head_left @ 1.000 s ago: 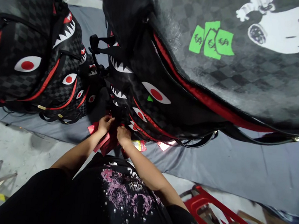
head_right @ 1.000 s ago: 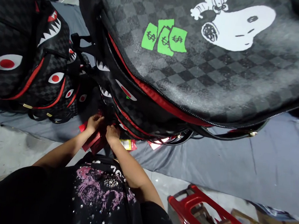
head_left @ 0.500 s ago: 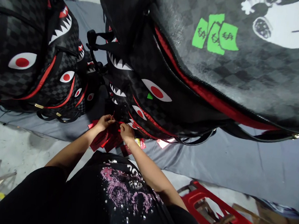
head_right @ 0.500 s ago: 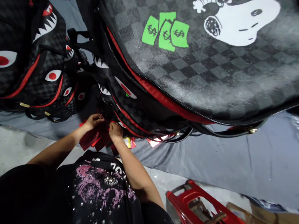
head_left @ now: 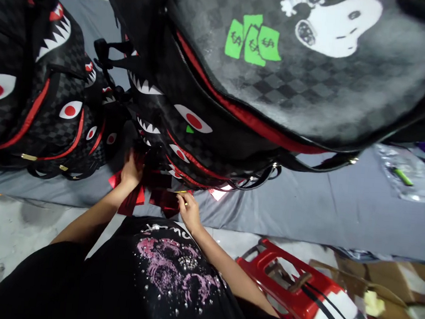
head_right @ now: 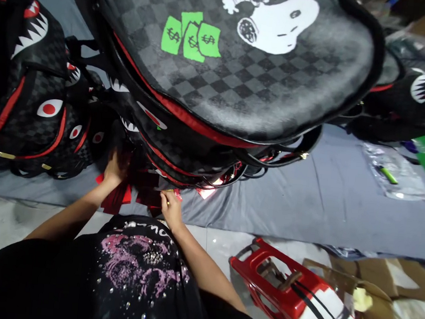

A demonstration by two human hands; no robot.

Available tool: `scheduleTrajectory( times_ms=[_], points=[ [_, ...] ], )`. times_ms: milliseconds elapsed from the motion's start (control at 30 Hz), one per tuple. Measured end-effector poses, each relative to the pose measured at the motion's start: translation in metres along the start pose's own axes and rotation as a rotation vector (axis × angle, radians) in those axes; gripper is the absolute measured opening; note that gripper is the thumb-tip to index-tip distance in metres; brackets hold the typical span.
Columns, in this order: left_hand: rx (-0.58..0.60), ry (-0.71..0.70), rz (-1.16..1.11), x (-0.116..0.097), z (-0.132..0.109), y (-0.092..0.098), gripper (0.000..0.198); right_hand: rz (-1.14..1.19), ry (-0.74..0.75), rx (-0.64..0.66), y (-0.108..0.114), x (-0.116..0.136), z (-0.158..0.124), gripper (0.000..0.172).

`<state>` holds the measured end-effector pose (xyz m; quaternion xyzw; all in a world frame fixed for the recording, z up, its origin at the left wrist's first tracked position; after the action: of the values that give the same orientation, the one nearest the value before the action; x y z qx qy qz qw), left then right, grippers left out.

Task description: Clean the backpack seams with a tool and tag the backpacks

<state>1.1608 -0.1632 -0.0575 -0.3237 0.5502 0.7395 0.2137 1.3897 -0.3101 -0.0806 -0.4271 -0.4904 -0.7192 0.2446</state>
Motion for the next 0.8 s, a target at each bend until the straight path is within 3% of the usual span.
scheduleTrajectory(
  times_ms=[67,100,167,233,300,400,533,667,800],
  points=[
    [-0.063,-0.151,-0.008,-0.023,-0.028,0.009,0.067,0.033,-0.026,-0.019,0.007,0.0,-0.005,0.028],
    [-0.03,-0.225,-0.05,-0.035,-0.044,0.009,0.057,0.046,-0.039,-0.026,0.008,0.0,-0.007,0.029],
    [0.185,-0.298,-0.188,-0.057,-0.074,-0.002,0.035,0.068,-0.053,-0.028,0.007,0.005,-0.009,0.028],
    [0.427,-0.285,-0.296,-0.072,-0.099,-0.017,0.021,0.079,-0.057,-0.013,0.005,0.01,-0.01,0.028],
    [0.514,-0.267,-0.329,-0.082,-0.112,-0.029,0.018,0.081,-0.054,0.008,0.007,0.015,-0.01,0.027],
    [0.484,-0.26,-0.297,-0.088,-0.112,-0.036,0.023,0.057,-0.055,-0.032,0.024,0.017,-0.008,0.028],
    [0.493,-0.268,-0.208,-0.09,-0.102,-0.04,0.025,-0.182,-0.012,-0.253,0.059,0.011,0.006,0.036],
    [0.553,-0.309,-0.108,-0.098,-0.098,-0.045,0.028,-0.417,0.09,-0.183,0.072,0.009,0.02,0.032],
    [0.597,-0.393,-0.043,-0.11,-0.099,-0.052,0.033,-0.339,0.102,-0.245,0.082,0.008,0.024,0.028]
  ],
)
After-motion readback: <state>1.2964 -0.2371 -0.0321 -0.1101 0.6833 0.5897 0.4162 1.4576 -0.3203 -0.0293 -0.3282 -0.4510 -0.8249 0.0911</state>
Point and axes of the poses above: each hand's wrist, its own z-axis towards the middle knuckle, its own y-axis out of the back of the hand, x = y × z, the point moved 4 cm from there along z, towards the middle knuckle, and after that the axes turned 14 degrees about -x, right-handed, at the moved point
